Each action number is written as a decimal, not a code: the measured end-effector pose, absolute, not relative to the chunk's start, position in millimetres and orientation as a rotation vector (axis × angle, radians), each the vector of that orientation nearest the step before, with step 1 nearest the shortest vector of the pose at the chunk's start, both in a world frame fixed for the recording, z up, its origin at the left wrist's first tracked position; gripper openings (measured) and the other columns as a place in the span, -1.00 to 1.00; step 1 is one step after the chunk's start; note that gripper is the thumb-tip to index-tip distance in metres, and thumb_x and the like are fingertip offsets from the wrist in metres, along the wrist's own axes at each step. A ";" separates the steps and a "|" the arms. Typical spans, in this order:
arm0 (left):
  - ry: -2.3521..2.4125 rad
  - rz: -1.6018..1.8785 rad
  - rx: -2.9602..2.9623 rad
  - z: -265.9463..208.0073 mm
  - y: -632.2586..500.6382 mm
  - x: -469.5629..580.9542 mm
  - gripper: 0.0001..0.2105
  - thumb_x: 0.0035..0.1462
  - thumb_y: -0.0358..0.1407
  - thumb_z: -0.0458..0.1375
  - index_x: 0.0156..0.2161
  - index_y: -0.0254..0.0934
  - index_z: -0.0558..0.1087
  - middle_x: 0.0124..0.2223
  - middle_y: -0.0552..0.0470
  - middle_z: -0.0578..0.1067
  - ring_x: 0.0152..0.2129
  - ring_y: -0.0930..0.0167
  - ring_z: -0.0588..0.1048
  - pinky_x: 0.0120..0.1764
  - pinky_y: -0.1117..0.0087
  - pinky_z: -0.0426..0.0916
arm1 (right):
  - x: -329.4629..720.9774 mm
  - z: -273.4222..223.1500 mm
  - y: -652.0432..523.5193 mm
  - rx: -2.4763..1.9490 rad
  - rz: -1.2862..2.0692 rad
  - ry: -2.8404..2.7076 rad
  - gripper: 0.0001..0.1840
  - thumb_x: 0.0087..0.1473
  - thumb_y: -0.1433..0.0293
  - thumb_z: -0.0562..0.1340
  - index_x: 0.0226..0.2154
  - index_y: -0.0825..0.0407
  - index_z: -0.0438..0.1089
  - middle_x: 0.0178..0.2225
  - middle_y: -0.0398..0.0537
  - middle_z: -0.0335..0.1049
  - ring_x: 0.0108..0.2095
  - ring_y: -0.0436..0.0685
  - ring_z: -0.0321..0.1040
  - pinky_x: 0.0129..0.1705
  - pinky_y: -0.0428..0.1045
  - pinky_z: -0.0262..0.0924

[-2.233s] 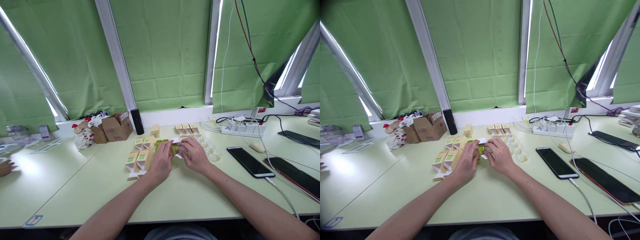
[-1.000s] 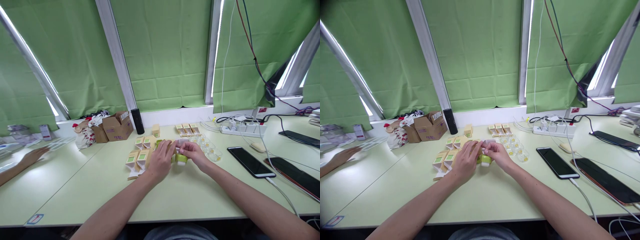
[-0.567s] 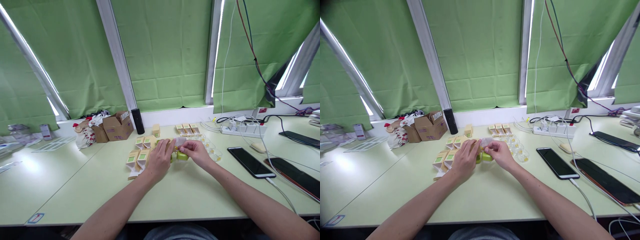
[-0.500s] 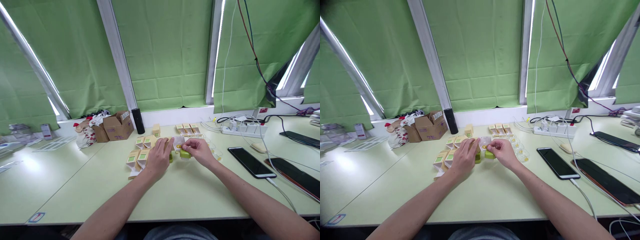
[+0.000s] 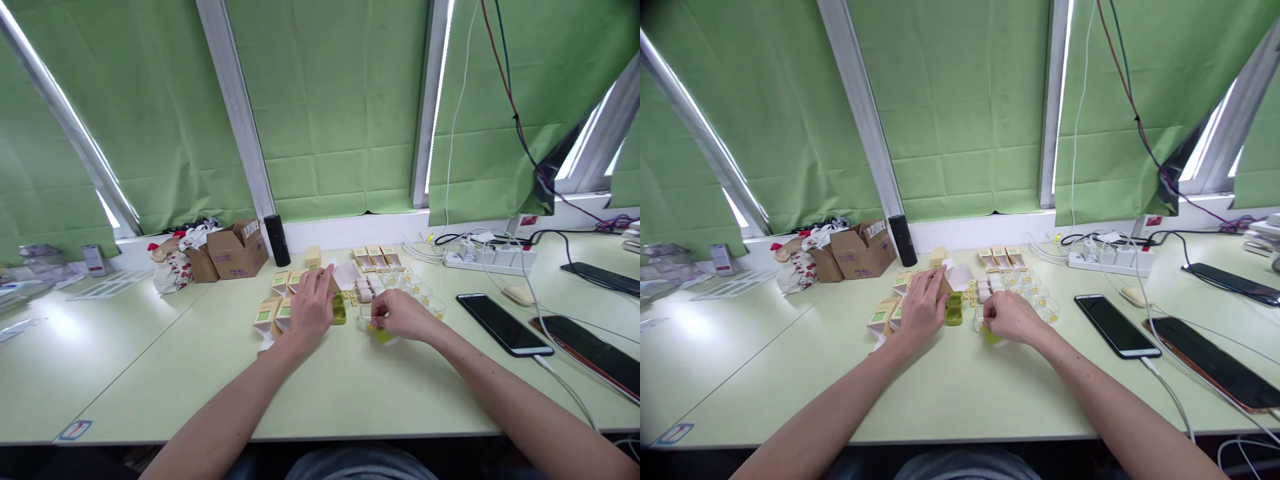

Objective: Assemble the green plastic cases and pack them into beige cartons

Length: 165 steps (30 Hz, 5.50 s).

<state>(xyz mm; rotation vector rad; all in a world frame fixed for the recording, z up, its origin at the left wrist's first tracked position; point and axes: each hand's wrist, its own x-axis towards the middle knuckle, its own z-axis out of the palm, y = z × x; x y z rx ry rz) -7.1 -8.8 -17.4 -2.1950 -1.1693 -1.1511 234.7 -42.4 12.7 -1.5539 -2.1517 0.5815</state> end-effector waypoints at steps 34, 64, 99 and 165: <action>-1.401 -3.178 -2.549 -27.5 10.9 0.1 -0.57 0.15 -0.16 0.40 0.10 -0.19 0.50 0.16 -0.10 0.61 0.05 0.23 0.60 0.00 0.28 0.53 | 241.1 -33.9 -8.7 -1.009 0.906 -1.965 -0.81 0.20 0.23 0.32 -0.29 0.00 0.57 -0.12 0.04 0.70 -0.15 0.25 0.61 -0.07 0.12 0.44; -1.559 -3.114 -2.445 -18.7 2.0 2.9 -0.44 0.20 -0.02 0.39 0.21 -0.15 0.38 0.19 -0.17 0.60 -0.03 0.17 0.65 -0.07 0.10 0.64 | 197.1 -4.4 13.3 -0.778 1.290 -1.372 -0.50 -0.14 0.02 0.57 -0.24 0.00 0.59 -0.19 0.06 0.65 -0.25 0.17 0.50 -0.38 -0.02 0.32; -1.265 -2.458 -2.884 -30.2 -9.4 13.4 -0.48 0.27 -0.23 0.30 0.29 -0.14 0.31 0.24 -0.19 0.50 0.26 0.16 0.44 0.32 0.05 0.33 | 200.6 -27.4 14.4 -0.781 1.124 -1.375 -0.34 -0.11 -0.12 0.52 -0.13 0.01 0.55 -0.12 0.13 0.66 -0.19 0.24 0.57 -0.28 0.04 0.43; -1.242 -2.331 -2.990 -24.3 -16.9 11.7 -0.21 0.10 -0.43 0.25 0.44 -0.04 0.27 0.46 -0.07 0.35 0.37 0.12 0.34 0.39 -0.05 0.22 | 203.3 -23.6 11.9 -0.761 1.214 -1.223 -0.37 -0.15 -0.12 0.57 -0.21 0.01 0.63 -0.30 0.03 0.65 -0.36 0.15 0.51 -0.34 0.02 0.37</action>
